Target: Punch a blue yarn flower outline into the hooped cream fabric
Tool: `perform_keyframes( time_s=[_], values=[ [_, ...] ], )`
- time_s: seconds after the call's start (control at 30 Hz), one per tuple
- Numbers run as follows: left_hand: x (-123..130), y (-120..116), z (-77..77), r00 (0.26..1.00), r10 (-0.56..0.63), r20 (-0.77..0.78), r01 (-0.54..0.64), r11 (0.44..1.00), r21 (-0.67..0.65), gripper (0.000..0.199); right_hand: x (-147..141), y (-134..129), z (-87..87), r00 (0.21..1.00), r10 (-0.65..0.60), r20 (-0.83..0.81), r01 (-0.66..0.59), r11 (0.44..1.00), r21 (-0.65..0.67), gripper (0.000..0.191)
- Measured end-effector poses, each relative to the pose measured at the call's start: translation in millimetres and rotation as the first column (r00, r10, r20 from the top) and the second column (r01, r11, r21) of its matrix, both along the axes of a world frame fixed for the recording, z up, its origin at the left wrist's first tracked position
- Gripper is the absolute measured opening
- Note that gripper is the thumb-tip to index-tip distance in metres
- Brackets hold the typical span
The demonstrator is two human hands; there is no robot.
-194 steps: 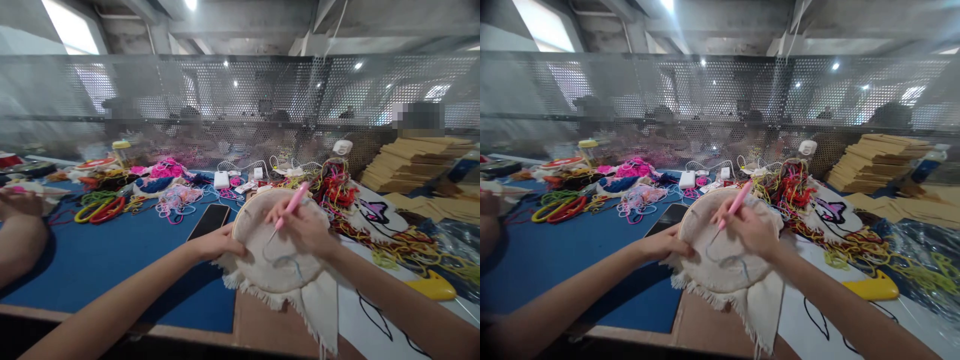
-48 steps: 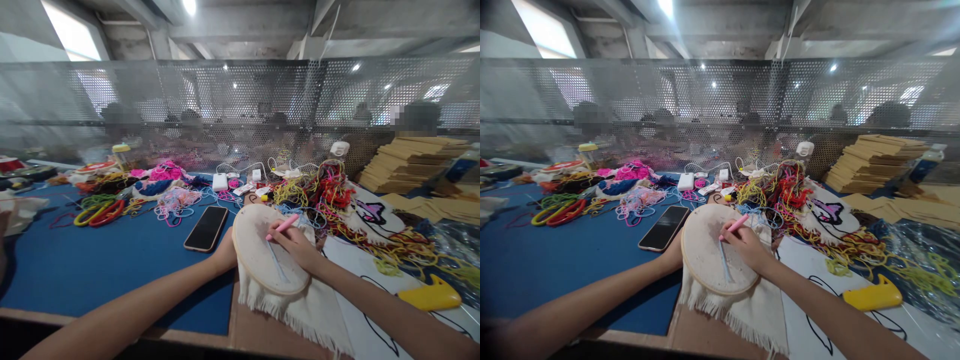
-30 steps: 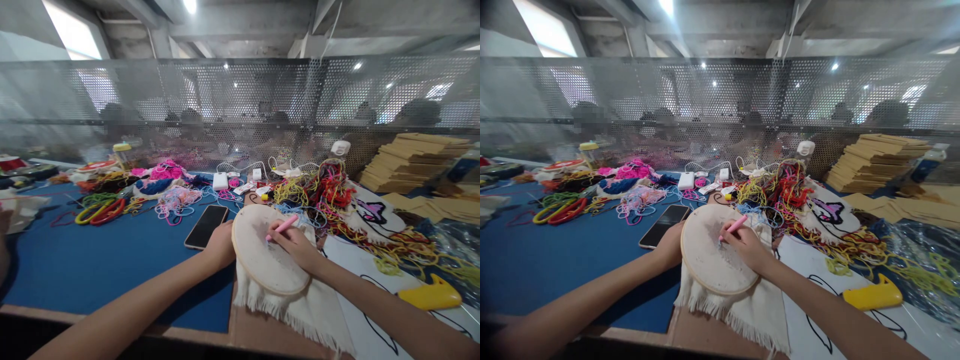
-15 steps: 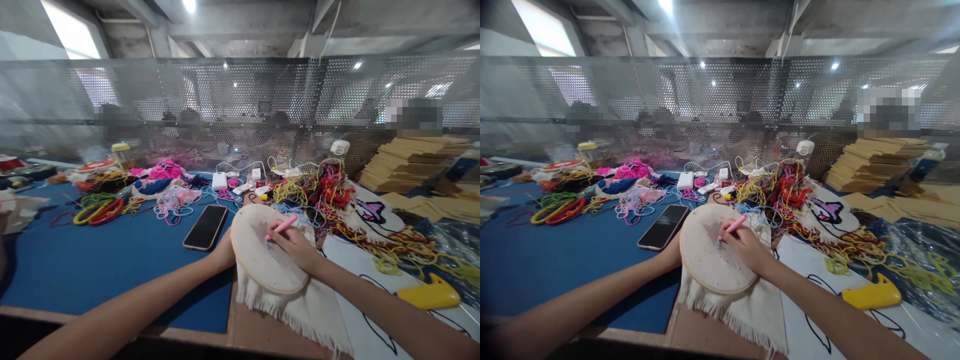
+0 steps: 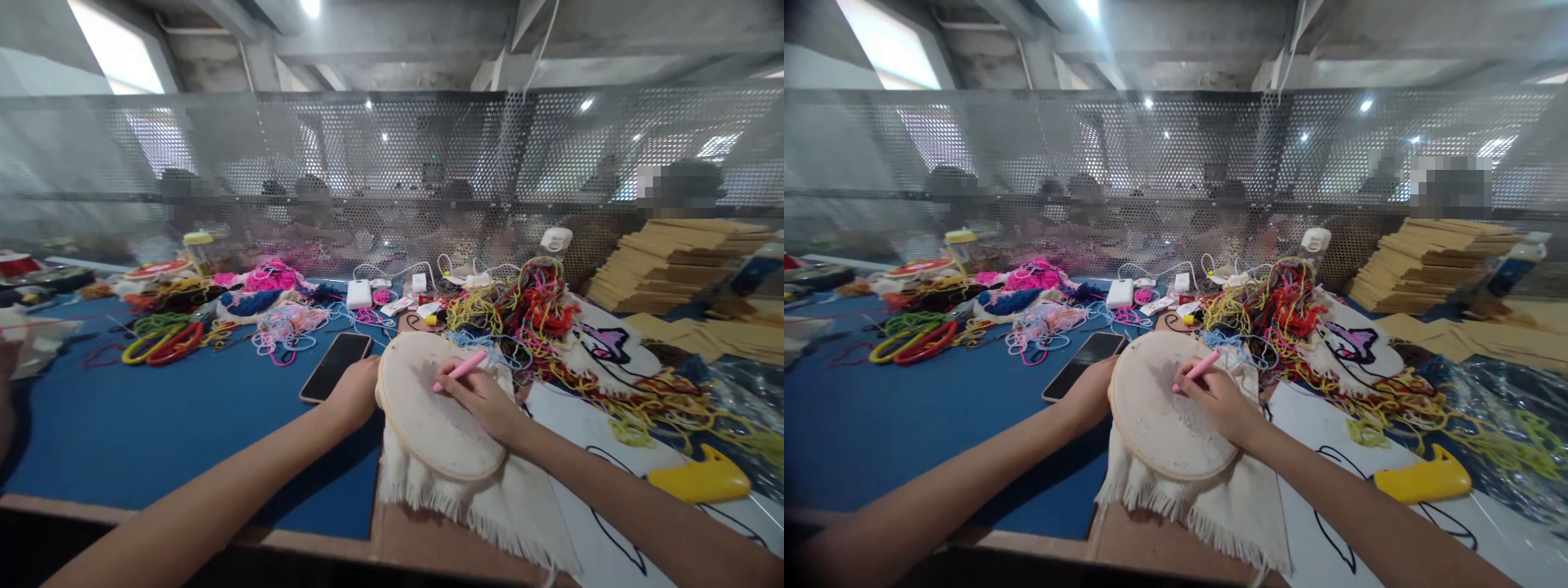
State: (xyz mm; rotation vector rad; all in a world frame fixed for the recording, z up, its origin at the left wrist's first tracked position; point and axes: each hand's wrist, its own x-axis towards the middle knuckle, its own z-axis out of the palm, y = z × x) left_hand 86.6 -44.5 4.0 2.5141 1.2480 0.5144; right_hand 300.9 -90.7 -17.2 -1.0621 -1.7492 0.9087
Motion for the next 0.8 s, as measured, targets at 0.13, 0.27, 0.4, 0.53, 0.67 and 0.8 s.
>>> perform_keyframes(
  time_s=[0.13, 0.27, 0.4, 0.53, 0.67, 0.8],
  values=[
    [2, -3, 7.4, 0.946, 0.101, -0.308, -0.060, 0.989, 0.138, 0.028, 0, 0, -1.0, 1.000, -0.011, 0.023, 0.011, 1.000, 0.014, 0.023],
    [1, -4, 4.9, 0.953, 0.030, -0.301, 0.022, 0.986, 0.168, 0.036, 0, 1, -1.7, 1.000, -0.011, 0.026, 0.011, 1.000, 0.023, 0.022],
    [-12, 6, 11.0, 0.971, -0.238, -0.035, 0.238, 0.971, -0.006, 0.054, -1, 0, 1.9, 0.999, -0.018, 0.030, 0.017, 0.999, 0.028, 0.021],
    [-25, 17, 25.2, 0.837, -0.390, 0.385, 0.548, 0.590, -0.593, 0.070, 1, -3, 4.7, 0.998, -0.013, 0.063, 0.011, 0.999, 0.041, 0.021],
    [-18, 9, 24.2, 0.812, 0.020, 0.584, 0.545, 0.333, -0.769, 0.066, 5, -2, 3.0, 0.982, -0.030, 0.184, 0.013, 0.996, 0.093, 0.013],
    [-2, -6, 13.4, 0.789, 0.307, 0.532, 0.356, 0.477, -0.803, 0.060, 7, 1, 2.5, 0.986, -0.046, 0.163, 0.034, 0.997, 0.076, 0.010]
  ],
)
